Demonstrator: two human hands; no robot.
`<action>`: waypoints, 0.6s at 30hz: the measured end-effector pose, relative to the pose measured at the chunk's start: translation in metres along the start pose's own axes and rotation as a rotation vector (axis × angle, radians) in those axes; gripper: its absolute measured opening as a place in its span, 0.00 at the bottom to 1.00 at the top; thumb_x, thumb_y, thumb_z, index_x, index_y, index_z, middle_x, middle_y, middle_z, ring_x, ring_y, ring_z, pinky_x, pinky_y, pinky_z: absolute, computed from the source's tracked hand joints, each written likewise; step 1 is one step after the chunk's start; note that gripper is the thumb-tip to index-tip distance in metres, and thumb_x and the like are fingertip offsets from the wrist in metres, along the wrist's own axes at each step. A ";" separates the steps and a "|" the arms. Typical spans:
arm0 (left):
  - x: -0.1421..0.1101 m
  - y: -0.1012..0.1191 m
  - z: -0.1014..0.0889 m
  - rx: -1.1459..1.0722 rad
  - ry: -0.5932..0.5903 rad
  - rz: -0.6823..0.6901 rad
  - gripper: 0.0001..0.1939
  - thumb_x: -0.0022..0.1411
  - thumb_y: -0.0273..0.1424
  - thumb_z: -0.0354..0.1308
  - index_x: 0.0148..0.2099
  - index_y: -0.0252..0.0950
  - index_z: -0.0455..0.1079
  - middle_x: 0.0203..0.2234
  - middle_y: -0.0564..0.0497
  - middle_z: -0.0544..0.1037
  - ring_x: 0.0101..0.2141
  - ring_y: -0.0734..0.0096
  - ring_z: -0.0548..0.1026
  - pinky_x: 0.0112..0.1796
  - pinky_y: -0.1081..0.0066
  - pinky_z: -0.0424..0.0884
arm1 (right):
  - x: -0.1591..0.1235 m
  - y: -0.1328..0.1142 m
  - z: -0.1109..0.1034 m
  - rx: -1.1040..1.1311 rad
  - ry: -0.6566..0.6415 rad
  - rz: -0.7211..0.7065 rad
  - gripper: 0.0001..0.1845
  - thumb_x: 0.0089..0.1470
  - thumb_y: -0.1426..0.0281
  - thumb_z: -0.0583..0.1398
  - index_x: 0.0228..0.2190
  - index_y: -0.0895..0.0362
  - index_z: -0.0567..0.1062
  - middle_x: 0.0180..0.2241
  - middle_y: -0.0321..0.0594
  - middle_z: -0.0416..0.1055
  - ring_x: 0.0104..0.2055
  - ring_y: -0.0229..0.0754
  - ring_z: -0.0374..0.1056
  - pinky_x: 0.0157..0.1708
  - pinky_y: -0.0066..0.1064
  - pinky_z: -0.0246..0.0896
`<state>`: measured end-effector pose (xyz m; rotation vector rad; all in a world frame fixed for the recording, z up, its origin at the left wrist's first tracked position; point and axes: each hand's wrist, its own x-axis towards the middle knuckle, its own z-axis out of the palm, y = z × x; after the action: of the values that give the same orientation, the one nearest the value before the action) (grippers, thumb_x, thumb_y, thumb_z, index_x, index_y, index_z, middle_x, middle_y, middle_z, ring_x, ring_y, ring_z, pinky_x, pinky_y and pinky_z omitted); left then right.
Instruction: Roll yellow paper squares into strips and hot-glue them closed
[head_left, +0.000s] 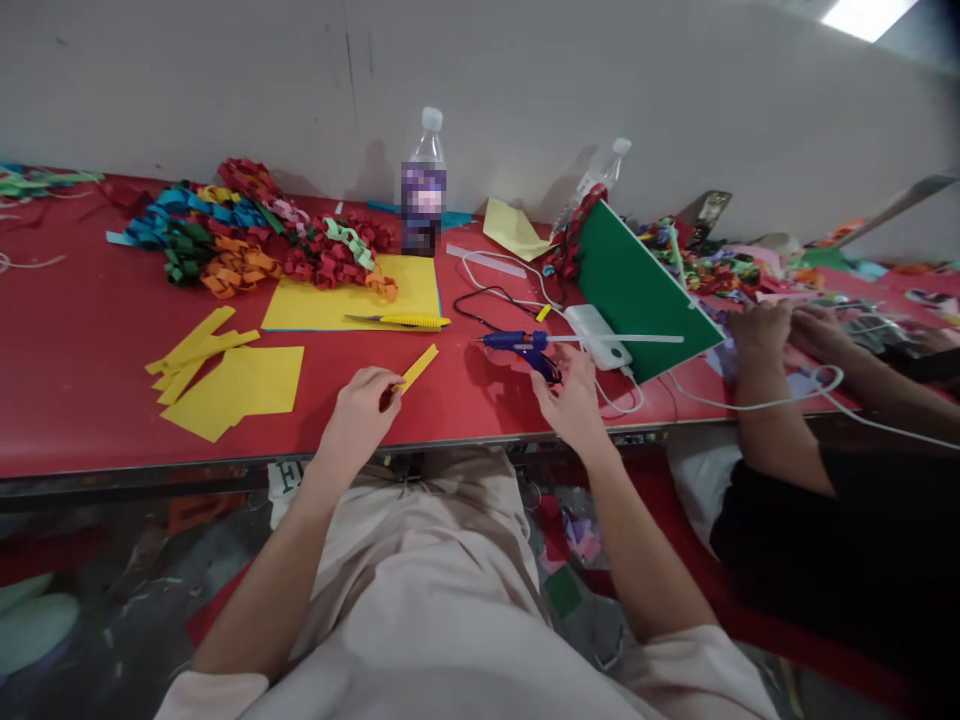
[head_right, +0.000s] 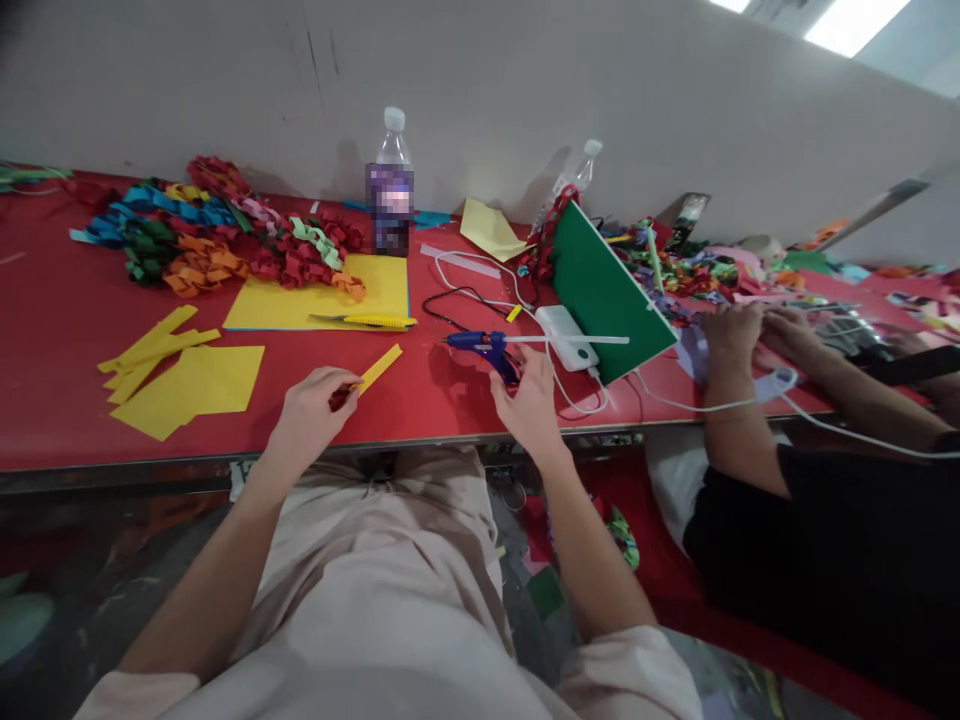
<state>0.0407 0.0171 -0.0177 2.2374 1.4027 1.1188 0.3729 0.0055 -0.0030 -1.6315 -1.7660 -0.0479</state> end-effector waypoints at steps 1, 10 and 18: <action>0.000 0.000 -0.001 -0.016 0.000 -0.005 0.08 0.64 0.23 0.56 0.43 0.36 0.74 0.40 0.46 0.80 0.41 0.63 0.78 0.44 0.65 0.76 | 0.009 0.003 -0.001 0.007 -0.083 -0.016 0.23 0.60 0.60 0.59 0.52 0.61 0.71 0.49 0.56 0.70 0.50 0.55 0.67 0.53 0.49 0.66; 0.003 0.000 -0.004 -0.057 -0.008 -0.061 0.06 0.62 0.24 0.58 0.40 0.36 0.75 0.36 0.49 0.80 0.35 0.68 0.78 0.41 0.69 0.75 | 0.039 0.008 0.012 0.126 -0.430 -0.053 0.17 0.62 0.59 0.58 0.40 0.59 0.79 0.43 0.49 0.80 0.44 0.52 0.74 0.44 0.40 0.67; 0.002 -0.001 -0.002 -0.074 -0.007 -0.080 0.07 0.61 0.24 0.57 0.41 0.36 0.75 0.37 0.48 0.80 0.35 0.68 0.78 0.42 0.69 0.75 | 0.021 -0.038 -0.009 0.186 -0.396 0.048 0.17 0.62 0.58 0.57 0.27 0.56 0.71 0.23 0.37 0.70 0.24 0.38 0.63 0.27 0.30 0.55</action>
<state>0.0391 0.0188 -0.0158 2.1133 1.4115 1.1173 0.3451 0.0123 0.0306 -1.6236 -1.9510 0.4784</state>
